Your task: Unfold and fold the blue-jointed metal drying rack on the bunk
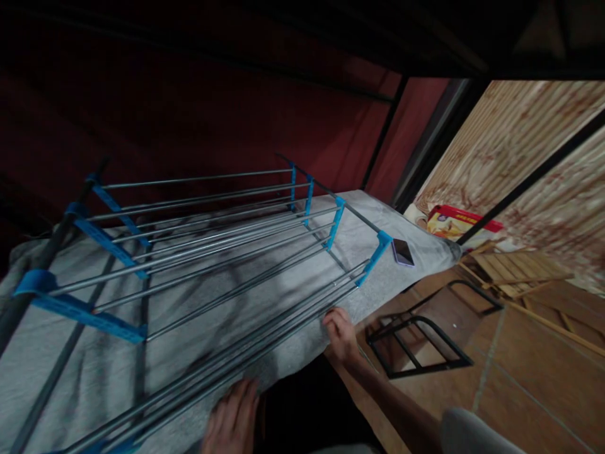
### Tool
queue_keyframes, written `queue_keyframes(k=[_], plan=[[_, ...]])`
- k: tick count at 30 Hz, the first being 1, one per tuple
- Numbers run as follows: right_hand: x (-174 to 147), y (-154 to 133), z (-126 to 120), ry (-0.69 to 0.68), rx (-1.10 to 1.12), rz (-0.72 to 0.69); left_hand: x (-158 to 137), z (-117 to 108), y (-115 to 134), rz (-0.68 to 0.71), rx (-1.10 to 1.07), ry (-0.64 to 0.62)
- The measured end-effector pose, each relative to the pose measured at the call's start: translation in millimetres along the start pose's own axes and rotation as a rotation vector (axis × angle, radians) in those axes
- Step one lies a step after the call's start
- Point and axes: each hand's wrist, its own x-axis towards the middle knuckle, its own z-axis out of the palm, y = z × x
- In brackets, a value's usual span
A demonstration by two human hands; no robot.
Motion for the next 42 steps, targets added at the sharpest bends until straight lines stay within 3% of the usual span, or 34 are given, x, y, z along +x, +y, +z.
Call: queue_keyframes(k=[5, 8, 11, 14, 23, 29, 42], plan=[[38.2, 61.5, -48.9, 0.378, 0.005, 0.289, 93.3, 35.9, 37.0, 0.021, 0.080, -0.052], [60.6, 88.8, -60.8, 0.374, 0.034, 0.325, 125.6, 50.2, 43.7, 0.033, 0.081, -0.185], [74.5, 104.8, -55.9, 0.298, 0.084, 0.323, 143.1, 55.1, 47.0, -0.028, 0.108, -0.345], [78.7, 111.7, -45.5, 0.298, 0.100, 0.324, 150.7, 51.8, 50.8, -0.054, 0.133, -0.376], [73.8, 111.7, -40.9, 0.319, 0.152, 0.313, 154.0, 41.5, 35.7, -0.037, 0.157, -0.267], [71.1, 102.5, -39.4, 0.315, 0.163, 0.311, 147.7, 35.5, 39.9, -0.121, 0.135, -0.394], [69.8, 94.8, -39.4, 0.290, 0.146, 0.292, 148.5, 32.5, 36.3, -0.116, 0.145, -0.375]])
